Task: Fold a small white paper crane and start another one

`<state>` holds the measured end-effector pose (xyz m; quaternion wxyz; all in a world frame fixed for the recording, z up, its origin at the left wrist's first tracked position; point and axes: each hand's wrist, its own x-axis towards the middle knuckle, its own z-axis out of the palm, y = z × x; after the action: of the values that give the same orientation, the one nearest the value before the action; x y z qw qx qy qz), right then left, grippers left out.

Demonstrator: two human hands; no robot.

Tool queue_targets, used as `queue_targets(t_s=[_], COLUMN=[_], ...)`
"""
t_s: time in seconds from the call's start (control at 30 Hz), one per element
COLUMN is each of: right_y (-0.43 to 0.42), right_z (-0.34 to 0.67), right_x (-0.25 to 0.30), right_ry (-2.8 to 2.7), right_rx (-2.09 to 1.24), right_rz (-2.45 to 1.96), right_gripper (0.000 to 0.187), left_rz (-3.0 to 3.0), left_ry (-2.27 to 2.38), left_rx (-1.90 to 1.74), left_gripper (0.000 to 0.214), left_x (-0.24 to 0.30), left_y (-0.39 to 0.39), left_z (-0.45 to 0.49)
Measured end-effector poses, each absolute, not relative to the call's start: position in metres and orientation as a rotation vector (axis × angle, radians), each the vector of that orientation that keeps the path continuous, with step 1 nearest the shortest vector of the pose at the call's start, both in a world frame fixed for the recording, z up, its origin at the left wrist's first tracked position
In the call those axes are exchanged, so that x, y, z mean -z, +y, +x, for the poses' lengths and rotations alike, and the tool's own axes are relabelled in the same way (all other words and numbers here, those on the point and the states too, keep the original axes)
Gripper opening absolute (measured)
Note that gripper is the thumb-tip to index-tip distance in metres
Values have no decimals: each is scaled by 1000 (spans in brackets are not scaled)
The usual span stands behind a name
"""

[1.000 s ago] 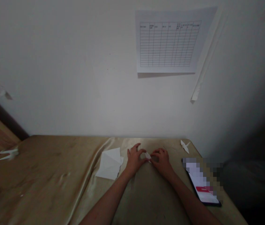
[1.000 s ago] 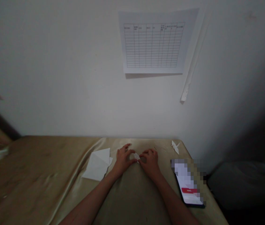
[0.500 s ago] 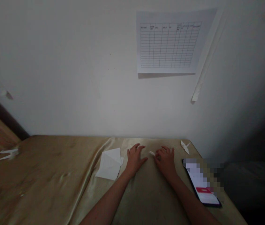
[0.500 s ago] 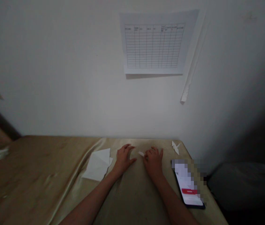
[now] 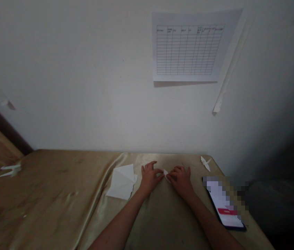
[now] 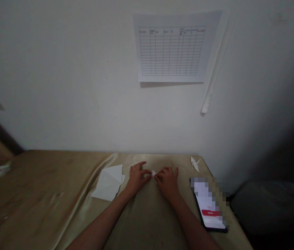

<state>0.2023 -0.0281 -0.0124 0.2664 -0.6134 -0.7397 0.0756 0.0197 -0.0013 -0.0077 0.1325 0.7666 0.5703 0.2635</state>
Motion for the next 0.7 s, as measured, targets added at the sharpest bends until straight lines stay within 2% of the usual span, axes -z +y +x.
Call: queue_targets(t_s=[0.2, 0.47, 0.7], right_y=[-26, -23, -22], right_z=[202, 203, 204], right_x=[15, 20, 21], right_ry=[-1949, -1907, -1924], right_rx=[-330, -279, -269], right_rz=[-1660, -1809, -1792], right_gripper=[21, 28, 22], left_rz=[2247, 2249, 2233], left_ry=[1655, 1696, 1683], left_rx=[-708, -659, -653], left_gripper=[17, 23, 27], left_x=[9, 13, 10], left_y=[-2, -2, -4], left_z=[19, 22, 23])
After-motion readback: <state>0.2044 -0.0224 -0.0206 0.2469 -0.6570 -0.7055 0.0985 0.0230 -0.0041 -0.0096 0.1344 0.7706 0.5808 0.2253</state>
